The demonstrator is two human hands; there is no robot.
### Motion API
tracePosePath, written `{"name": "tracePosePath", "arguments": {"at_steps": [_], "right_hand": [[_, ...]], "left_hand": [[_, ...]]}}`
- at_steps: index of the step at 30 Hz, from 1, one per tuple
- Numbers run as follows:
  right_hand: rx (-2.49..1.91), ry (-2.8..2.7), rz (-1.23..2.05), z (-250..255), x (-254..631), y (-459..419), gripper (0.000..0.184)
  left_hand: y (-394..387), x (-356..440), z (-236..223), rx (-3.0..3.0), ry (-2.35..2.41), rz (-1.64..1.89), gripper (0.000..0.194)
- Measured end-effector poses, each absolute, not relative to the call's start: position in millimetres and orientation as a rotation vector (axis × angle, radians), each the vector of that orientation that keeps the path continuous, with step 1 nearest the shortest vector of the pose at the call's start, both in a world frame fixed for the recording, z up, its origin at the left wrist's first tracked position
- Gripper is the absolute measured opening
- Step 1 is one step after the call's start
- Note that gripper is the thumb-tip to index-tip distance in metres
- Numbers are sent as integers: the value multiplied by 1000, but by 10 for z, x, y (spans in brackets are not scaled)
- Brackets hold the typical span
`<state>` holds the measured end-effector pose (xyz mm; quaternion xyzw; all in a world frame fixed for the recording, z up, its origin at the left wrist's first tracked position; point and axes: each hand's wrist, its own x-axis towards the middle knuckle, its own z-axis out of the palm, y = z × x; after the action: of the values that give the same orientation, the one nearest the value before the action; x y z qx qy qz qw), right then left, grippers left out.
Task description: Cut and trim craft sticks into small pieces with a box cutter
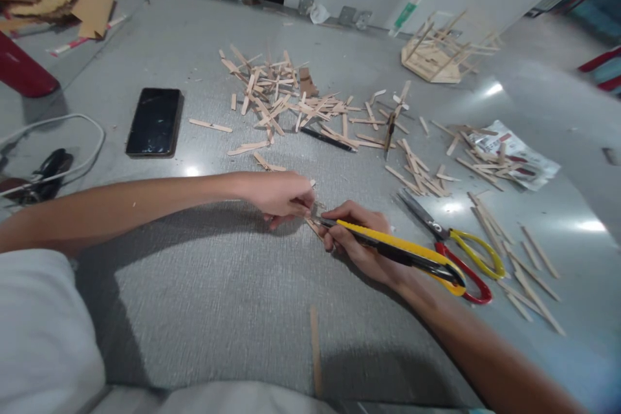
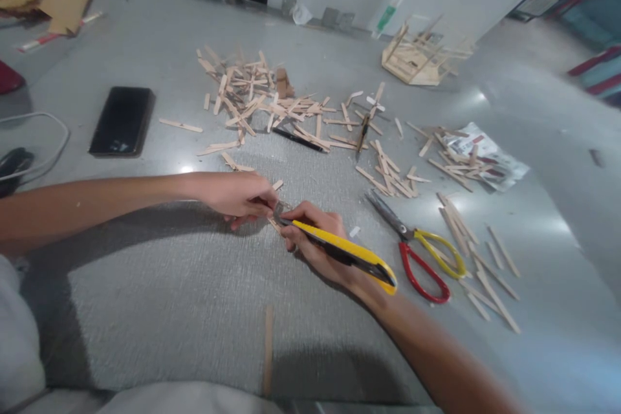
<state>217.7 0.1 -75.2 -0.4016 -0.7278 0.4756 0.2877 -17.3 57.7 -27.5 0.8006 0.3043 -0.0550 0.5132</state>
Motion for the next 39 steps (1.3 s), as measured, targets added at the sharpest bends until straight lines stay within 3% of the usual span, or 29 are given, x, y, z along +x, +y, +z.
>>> {"name": "tracePosePath", "arguments": {"at_steps": [9,16,23,39], "right_hand": [[-1089,-2035,1136,-725,2155,-2,21],[-1089,-2152,848,-649,2028,-19,29],[-921,-2307,745,-700,2052,-1,22],[-1113,-2113,1107,-658,2103,19,38]], "left_hand": [[579,-189,-329,1928,707,-70,26],[566,-169,-346,1878,709,-17,30],[608,-205,-401,1794,659,-40,23],[609,-221,-415,1764,669,-15,26]]}}
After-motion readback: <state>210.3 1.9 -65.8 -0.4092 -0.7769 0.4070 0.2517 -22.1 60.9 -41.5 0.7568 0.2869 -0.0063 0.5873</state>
